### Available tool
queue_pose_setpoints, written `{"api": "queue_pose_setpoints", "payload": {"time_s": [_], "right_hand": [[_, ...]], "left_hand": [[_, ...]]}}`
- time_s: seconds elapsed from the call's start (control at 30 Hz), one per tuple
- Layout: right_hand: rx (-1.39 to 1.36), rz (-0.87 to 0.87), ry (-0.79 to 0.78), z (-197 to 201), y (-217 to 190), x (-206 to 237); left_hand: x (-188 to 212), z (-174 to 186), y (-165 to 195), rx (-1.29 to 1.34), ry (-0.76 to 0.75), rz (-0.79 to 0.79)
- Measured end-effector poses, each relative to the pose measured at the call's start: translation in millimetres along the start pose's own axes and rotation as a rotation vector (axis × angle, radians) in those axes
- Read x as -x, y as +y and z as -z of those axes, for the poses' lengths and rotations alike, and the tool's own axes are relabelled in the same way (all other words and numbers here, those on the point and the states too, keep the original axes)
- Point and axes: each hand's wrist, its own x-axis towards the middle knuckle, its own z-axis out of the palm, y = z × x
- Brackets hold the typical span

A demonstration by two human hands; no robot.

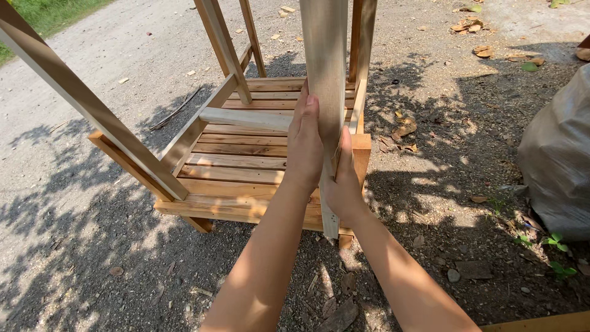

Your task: The person sands a wooden furniture frame outdoors, rubbing sandpaper by hand along the legs, rails, and slats of the frame. They reposition around the structure and work on different surfaces, including the underside rails and the edges of the frame.

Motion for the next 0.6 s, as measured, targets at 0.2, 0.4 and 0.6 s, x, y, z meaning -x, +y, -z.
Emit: {"api": "queue_pose_setpoints", "payload": {"time_s": [0.2, 0.4, 0.6], "right_hand": [[-0.029, -0.031, 0.002, -4.4, 39.5, 11.3], [0.068, 0.03, 0.033, -11.8, 56.2, 44.8], [-0.064, -0.012, 0.016, -12.6, 89.1, 53.3]], "left_hand": [[34.9, 11.0, -62.8, -0.174, -0.031, 0.024], [25.3, 22.5, -101.7, -0.387, -0.098, -0.068], [28.1, 33.0, -117.2, -0.873, -0.071, -0.156]]}}
